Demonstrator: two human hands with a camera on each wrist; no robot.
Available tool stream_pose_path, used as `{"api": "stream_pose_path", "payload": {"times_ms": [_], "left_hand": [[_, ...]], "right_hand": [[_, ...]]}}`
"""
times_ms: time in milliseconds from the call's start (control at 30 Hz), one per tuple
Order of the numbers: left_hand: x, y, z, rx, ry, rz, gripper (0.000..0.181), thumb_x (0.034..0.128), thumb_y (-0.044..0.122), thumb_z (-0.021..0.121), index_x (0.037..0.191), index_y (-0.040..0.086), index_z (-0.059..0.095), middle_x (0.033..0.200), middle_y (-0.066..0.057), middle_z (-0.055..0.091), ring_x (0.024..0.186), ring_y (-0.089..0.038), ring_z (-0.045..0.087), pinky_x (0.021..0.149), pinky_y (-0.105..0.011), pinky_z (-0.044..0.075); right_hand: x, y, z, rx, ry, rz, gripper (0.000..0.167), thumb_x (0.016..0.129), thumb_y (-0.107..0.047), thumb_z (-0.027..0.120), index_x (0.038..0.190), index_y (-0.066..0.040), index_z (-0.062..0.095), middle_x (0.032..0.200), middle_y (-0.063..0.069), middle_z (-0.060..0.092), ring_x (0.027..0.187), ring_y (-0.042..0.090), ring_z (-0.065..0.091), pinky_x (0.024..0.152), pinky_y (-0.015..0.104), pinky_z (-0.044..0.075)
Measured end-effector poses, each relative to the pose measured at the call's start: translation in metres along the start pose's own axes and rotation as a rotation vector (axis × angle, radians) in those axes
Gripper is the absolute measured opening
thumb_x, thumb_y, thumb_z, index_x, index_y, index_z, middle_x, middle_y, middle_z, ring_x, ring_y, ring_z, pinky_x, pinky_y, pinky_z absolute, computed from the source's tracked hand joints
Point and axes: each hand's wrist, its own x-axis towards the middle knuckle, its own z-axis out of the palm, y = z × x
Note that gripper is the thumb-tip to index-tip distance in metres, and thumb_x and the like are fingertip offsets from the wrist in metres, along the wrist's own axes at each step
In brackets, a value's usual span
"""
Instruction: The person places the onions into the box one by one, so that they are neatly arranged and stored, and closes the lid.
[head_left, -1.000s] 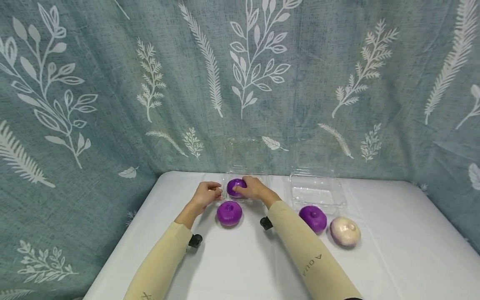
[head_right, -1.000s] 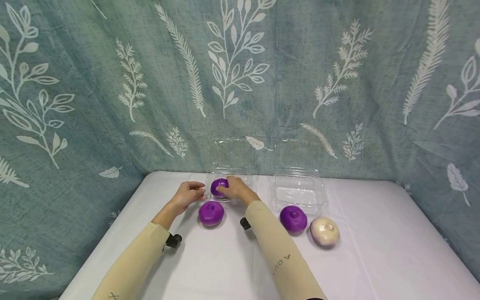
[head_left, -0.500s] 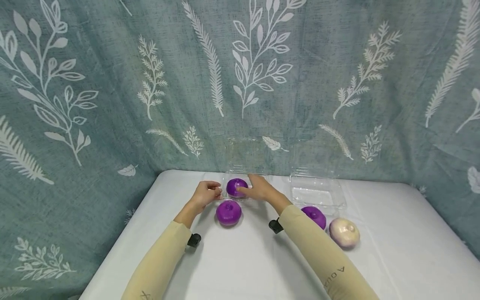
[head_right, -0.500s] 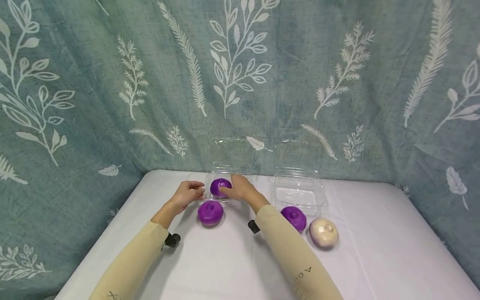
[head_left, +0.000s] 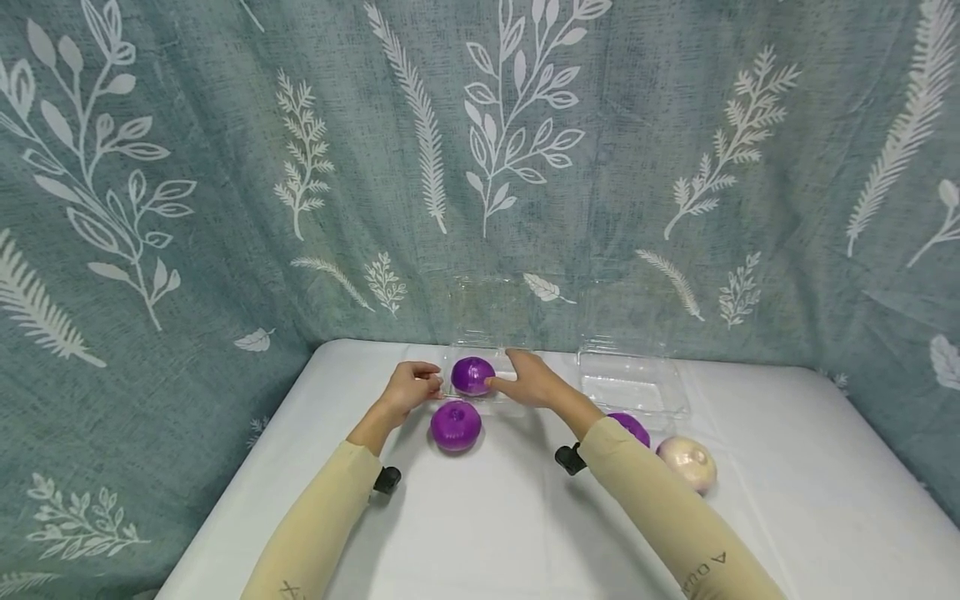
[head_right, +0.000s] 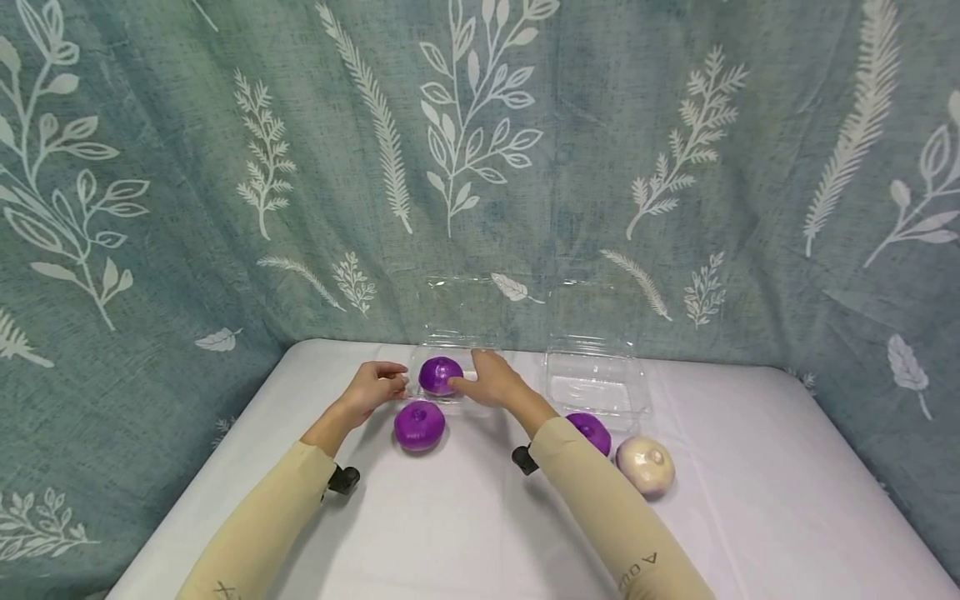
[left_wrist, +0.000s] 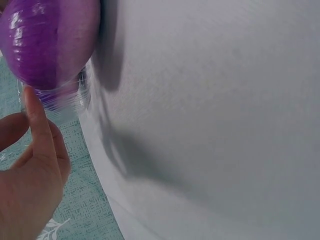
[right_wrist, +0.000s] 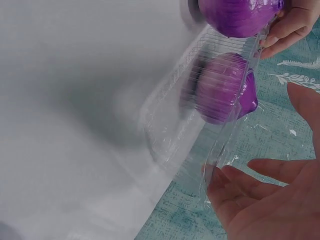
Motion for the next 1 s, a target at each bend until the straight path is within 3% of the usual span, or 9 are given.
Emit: {"api": "stream_pose_path", "payload": {"times_ms": [200,633,1000], "left_hand": [[-0.001,-0.001,0.002,0.004,-0.003,0.001,0.040,0.0987,-0.006,0.056,0.137,-0.016,0.052,0.101,-0.013,0.055,0.096,-0.030,0.066,0.080,-0.026,0.064],[-0.003,-0.002,0.001,0.026,0.010,-0.003,0.040,0.1001,-0.003,0.057,0.138,-0.014,0.053,0.101,-0.013,0.055,0.088,-0.021,0.066,0.079,-0.024,0.063],[-0.004,0.000,0.001,0.026,0.005,0.015,0.039,0.1000,-0.004,0.056,0.137,-0.015,0.053,0.101,-0.013,0.055,0.101,-0.035,0.065,0.087,-0.032,0.063]], "right_hand": [[-0.010,0.002,-0.005,-0.037,-0.007,-0.002,0.079,0.102,-0.040,0.061,0.153,0.013,0.031,0.155,0.032,0.037,0.147,0.046,0.031,0.125,0.057,0.027],[-0.030,-0.002,-0.012,-0.035,0.015,-0.049,0.076,0.102,-0.037,0.062,0.153,0.011,0.033,0.154,0.034,0.037,0.143,0.048,0.037,0.120,0.060,0.035],[-0.053,-0.012,-0.009,0.011,0.022,-0.081,0.074,0.100,-0.035,0.066,0.153,0.007,0.036,0.153,0.031,0.038,0.141,0.046,0.041,0.118,0.060,0.038]]}}
